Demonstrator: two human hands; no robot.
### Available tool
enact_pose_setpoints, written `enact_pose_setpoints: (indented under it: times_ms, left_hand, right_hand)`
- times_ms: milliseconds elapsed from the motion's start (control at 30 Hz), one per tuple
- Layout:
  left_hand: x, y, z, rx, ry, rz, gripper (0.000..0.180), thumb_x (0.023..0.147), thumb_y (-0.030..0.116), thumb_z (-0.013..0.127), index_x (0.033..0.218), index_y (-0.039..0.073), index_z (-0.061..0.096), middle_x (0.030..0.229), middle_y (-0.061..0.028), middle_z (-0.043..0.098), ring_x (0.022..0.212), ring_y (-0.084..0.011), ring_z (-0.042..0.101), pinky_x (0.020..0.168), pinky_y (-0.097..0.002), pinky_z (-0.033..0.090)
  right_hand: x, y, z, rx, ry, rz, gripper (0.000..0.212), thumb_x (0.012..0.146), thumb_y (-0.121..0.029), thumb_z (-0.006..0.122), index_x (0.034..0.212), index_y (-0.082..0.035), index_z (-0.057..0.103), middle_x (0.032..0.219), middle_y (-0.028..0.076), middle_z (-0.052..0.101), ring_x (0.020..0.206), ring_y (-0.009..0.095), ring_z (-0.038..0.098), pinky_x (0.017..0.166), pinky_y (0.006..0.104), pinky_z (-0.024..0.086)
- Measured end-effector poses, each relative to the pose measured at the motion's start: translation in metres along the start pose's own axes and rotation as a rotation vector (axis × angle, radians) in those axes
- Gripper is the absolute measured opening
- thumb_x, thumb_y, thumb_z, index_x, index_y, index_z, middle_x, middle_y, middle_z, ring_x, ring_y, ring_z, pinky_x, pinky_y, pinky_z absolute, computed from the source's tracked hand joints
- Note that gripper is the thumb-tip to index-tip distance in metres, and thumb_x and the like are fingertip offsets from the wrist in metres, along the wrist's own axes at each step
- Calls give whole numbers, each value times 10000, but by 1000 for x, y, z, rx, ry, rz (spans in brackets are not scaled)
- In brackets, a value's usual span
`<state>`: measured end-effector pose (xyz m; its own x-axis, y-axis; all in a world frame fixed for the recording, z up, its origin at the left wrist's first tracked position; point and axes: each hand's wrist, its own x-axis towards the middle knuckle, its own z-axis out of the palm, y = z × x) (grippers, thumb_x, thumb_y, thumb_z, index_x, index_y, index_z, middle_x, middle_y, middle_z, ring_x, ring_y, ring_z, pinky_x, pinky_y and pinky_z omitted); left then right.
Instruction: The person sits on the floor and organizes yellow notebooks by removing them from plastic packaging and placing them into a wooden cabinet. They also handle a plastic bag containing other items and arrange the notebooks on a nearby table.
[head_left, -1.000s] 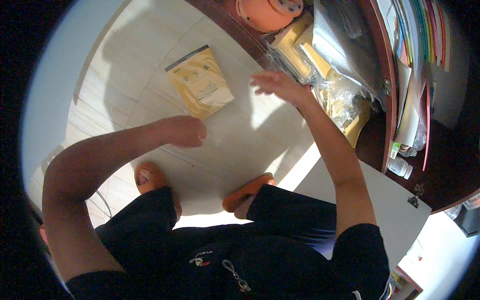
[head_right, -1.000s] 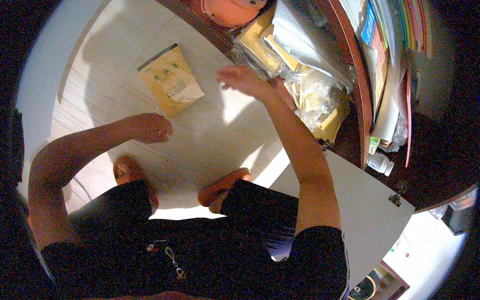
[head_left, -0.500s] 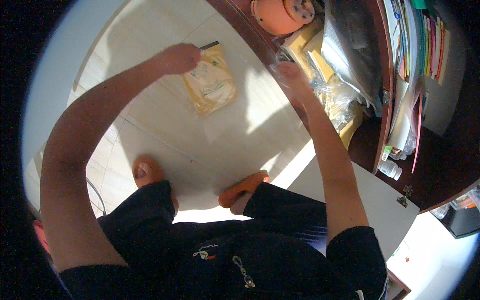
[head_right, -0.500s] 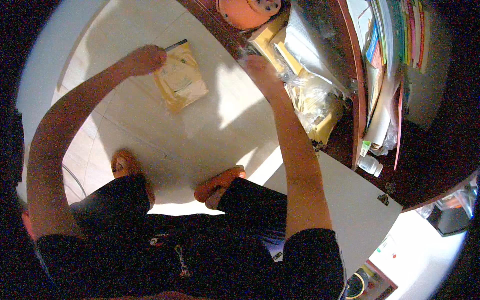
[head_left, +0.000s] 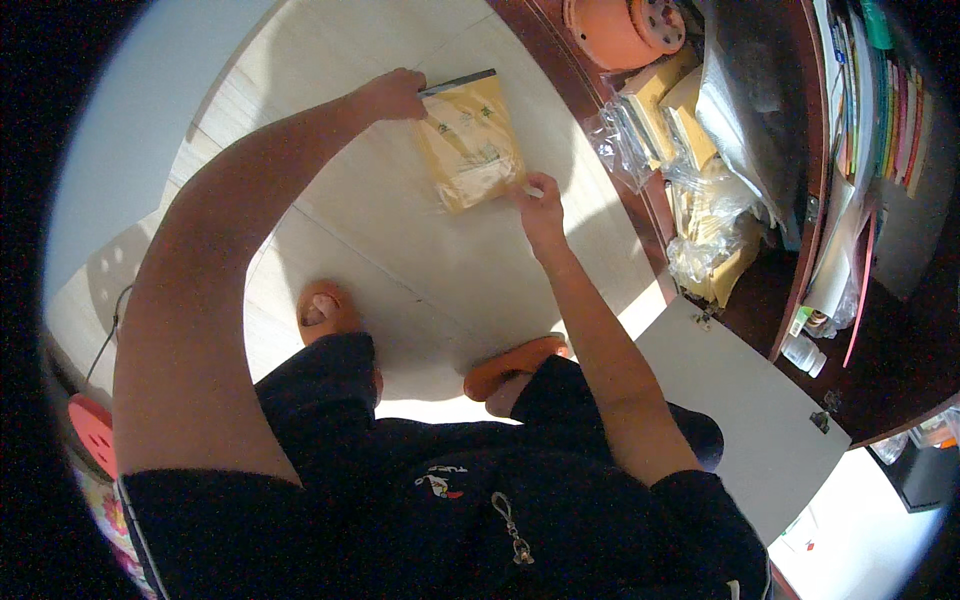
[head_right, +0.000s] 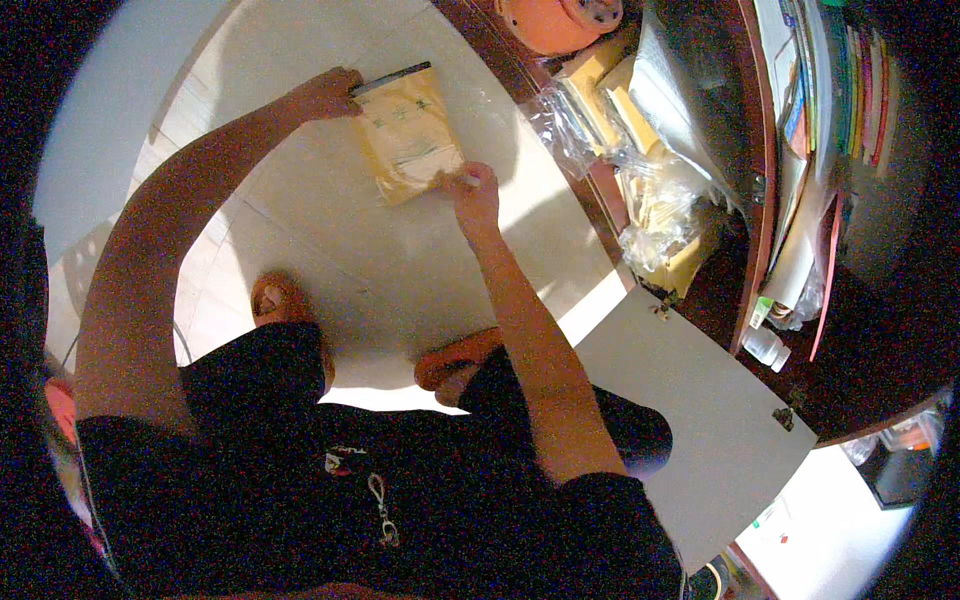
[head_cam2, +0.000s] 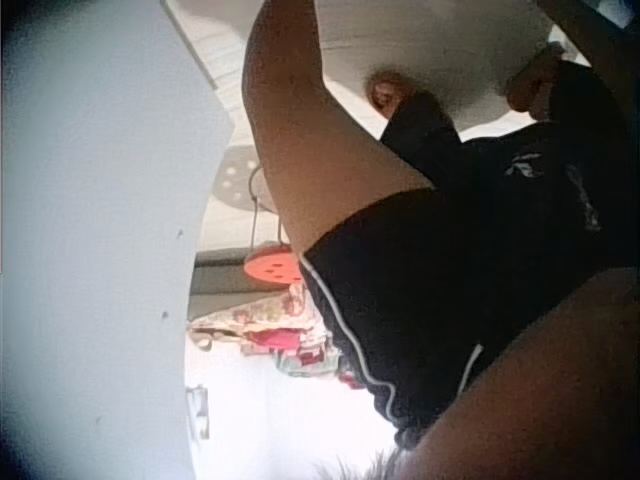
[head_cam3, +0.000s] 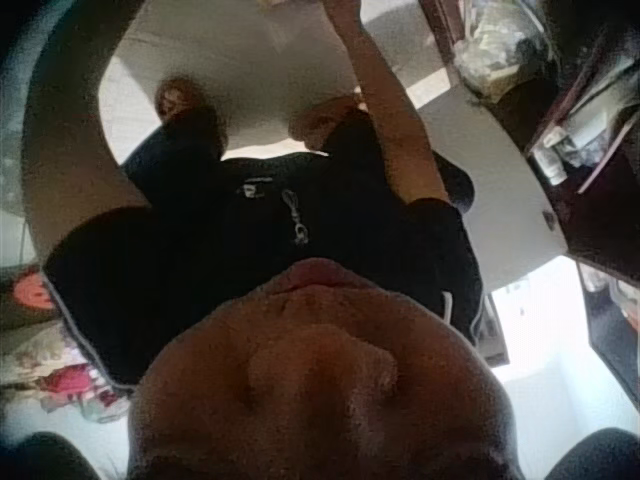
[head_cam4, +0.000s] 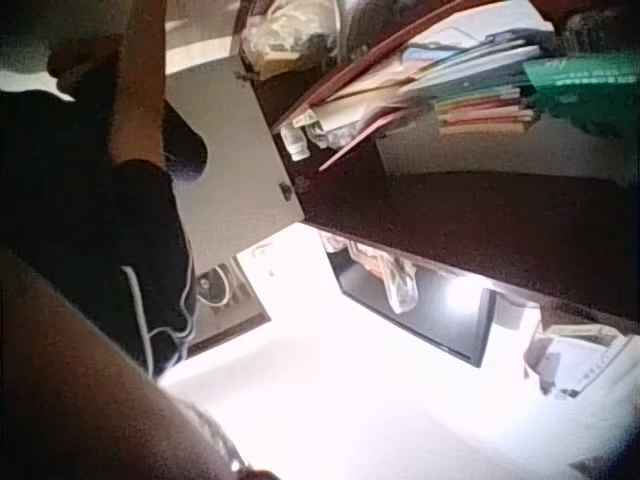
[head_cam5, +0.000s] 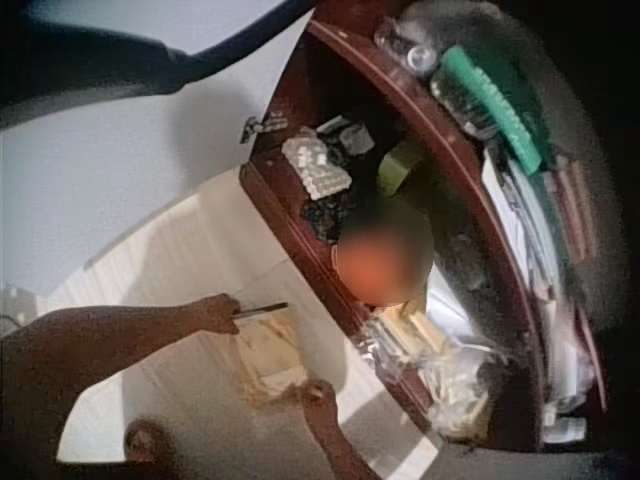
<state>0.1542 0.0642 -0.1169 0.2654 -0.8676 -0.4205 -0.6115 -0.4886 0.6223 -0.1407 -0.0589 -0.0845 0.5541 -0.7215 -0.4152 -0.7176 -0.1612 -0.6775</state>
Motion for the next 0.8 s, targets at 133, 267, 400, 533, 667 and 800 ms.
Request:
enact_pose_setpoints:
  times_ms: [133, 267, 400, 533, 667, 800]
  left_hand:
    - [3, -2, 4, -98, 32, -44, 310, 660, 194, 636, 878, -17, 572, 834, -168, 597, 775, -297, 581, 684, -402, 457]
    - [3, 21, -10, -248, -56, -230, 204, 659, 138, 622, 790, -8, 563, 672, -135, 584, 562, -224, 572, 501, -362, 454]
    - [10, -9, 11, -21, -116, -44, 163, 563, 111, 641, 708, 41, 613, 695, -117, 601, 686, -243, 586, 592, -347, 480]
    - [6, 13, 3, 81, -108, 22, 144, 546, 110, 632, 684, 70, 640, 760, -98, 608, 781, -250, 589, 664, -336, 491]
    - [3, -3, 25, 182, 70, 116, 159, 632, 161, 592, 730, 41, 628, 818, -118, 591, 816, -267, 583, 711, -347, 485]
    - [8, 4, 38, 9, 107, -139, 259, 708, 245, 562, 744, -8, 602, 857, -163, 581, 839, -293, 576, 743, -375, 476]
  right_hand:
    - [14, -20, 8, 515, -37, 403, 390, 738, -241, 657, 1020, -11, 514, 920, 83, 551, 722, 155, 535, 618, 280, 447]
    - [21, -28, 11, 724, -23, 502, 380, 728, -228, 665, 1007, -8, 528, 781, 64, 574, 588, 145, 511, 507, 279, 426]
    - [7, -37, 15, 489, 0, 485, 380, 750, -316, 640, 972, -24, 540, 777, 60, 567, 596, 145, 514, 546, 279, 433]
    - [-6, -11, 14, 134, -135, 397, 469, 758, -462, 602, 886, -13, 557, 783, 62, 562, 639, 146, 527, 617, 269, 447]
    - [-7, -23, 10, -131, -198, 285, 504, 752, -502, 592, 819, -3, 601, 713, 49, 582, 652, 119, 529, 594, 257, 426]
    - [14, -12, 18, 347, -305, 253, 464, 791, -438, 577, 896, 12, 616, 776, 52, 615, 694, 122, 554, 618, 263, 442]
